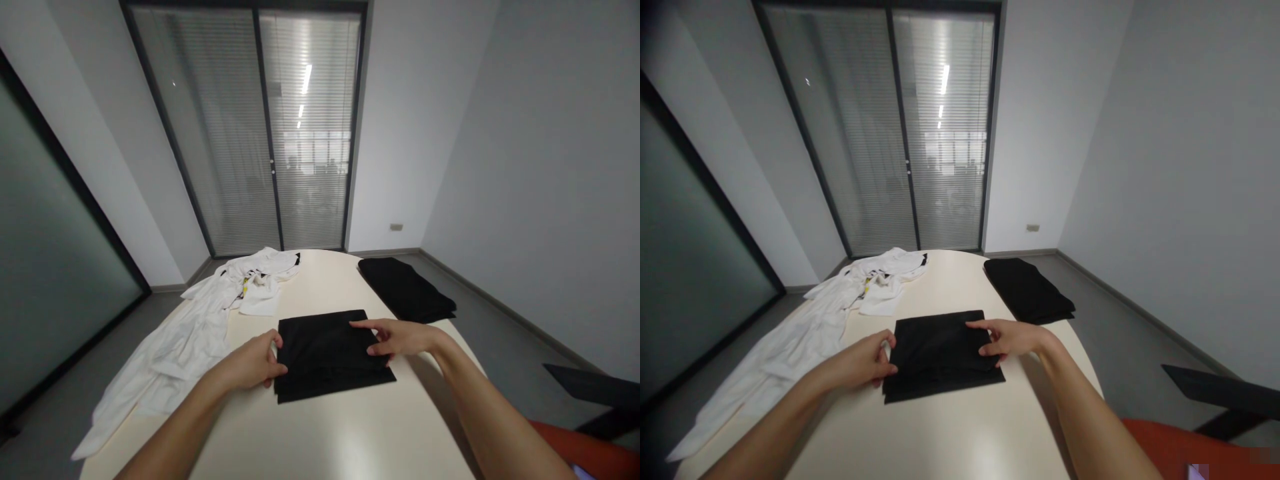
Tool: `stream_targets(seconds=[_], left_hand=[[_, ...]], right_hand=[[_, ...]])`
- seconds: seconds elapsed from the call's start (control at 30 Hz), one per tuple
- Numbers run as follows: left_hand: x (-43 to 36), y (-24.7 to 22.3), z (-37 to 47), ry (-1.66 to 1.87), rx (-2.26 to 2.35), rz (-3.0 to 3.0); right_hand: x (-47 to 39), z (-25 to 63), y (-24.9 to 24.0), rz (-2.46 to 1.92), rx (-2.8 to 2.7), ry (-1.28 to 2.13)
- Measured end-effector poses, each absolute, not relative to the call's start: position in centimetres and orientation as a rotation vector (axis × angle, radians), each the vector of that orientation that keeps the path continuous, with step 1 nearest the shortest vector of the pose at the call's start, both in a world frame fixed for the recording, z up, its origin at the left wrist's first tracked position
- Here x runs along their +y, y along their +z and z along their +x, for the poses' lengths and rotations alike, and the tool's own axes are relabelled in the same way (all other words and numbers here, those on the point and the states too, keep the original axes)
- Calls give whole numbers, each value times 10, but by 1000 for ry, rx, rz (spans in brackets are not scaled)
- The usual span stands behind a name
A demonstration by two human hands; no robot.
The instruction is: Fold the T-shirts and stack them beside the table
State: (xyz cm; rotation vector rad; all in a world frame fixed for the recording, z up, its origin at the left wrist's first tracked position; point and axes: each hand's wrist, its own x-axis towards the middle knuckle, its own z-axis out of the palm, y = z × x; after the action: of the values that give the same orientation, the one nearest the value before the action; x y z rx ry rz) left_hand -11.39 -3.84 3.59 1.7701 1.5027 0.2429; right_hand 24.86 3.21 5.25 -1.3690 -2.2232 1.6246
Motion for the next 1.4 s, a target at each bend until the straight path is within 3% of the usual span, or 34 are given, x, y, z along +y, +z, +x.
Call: stream_targets(seconds=[0.27, 0.33, 0.43, 0.5, 0.6, 0.73, 1.0, 1.23, 1.4], left_hand=[[-40, 41, -113, 464, 1541, 2295], [-38, 36, -113, 388, 1450, 2349], [-37, 31, -114, 289, 1411, 2328], [-38, 30, -114, 277, 1429, 2333], [-41, 32, -111, 283, 1475, 2371], [-43, 38, -104, 357, 1543, 2413], [-47, 52, -88, 368, 1362, 2510], [-51, 39, -73, 487, 1076, 2613], [-64, 36, -58, 277, 970, 2592]], right_hand=[[18, 243, 77, -1436, -2322, 1641], [20, 245, 80, -1497, -2347, 1390], [22, 243, 82, -1550, -2354, 735], [22, 236, 80, -1434, -2392, 525], [19, 223, 69, -1210, -2606, 627], [18, 215, 54, -1233, -2774, 678], [45, 240, 40, -1518, -2550, 310], [40, 225, 35, -1628, -2355, 499], [43, 217, 23, -1644, -2414, 423]])
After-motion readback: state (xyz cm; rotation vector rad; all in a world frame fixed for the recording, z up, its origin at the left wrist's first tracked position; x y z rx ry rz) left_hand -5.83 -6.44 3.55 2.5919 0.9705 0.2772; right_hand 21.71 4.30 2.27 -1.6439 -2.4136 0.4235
